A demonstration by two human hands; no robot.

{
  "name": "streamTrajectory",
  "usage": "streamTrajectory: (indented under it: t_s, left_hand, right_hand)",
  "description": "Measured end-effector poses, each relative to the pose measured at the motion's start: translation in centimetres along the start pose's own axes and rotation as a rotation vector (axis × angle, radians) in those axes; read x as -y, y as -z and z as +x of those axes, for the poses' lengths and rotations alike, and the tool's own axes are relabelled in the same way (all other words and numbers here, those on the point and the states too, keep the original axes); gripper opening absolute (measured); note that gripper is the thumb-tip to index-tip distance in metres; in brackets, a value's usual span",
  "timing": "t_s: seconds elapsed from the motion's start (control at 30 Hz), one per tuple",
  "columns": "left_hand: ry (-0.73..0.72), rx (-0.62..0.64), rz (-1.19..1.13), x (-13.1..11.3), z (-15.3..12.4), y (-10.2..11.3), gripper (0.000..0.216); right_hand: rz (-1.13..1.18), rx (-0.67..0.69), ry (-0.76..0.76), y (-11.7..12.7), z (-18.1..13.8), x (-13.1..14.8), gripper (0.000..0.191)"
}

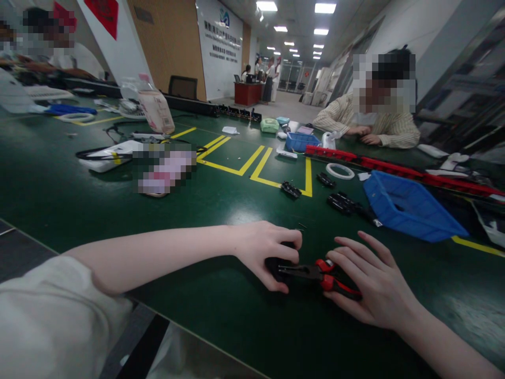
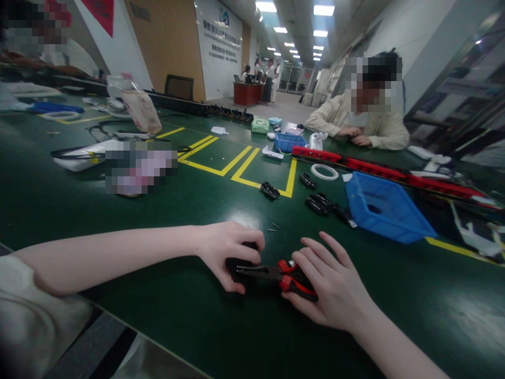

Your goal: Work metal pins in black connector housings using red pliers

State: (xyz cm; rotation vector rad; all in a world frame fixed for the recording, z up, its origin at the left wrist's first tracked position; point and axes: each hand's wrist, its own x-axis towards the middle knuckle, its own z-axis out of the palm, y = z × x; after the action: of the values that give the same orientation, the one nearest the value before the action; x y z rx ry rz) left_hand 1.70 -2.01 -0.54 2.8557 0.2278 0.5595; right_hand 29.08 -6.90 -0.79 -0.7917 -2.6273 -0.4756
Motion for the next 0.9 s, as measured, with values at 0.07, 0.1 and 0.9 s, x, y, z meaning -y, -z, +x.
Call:
streamTrajectory:
  t_s: [0.07, 0.1, 0.9]
  left_hand:
    - [-0.005, -0.001, 0.002, -0.03, 0.03, 0.01, 0.037]
    - [-0.008, -0.005, 0.005, -0.03, 0.04, 0.01, 0.036]
    - [-0.005, -0.047, 0.106, 0.34, 0.32, -0.14, 0.041]
  right_hand:
    - [0.012, 0.015, -0.005, -0.06, -0.04, -0.04, 0.038]
    - [0.024, 0.024, -0.004, -0.10, -0.06, -0.10, 0.038]
    - [0.106, 0.049, -0.036, -0.48, -0.23, -0.62, 0.035]
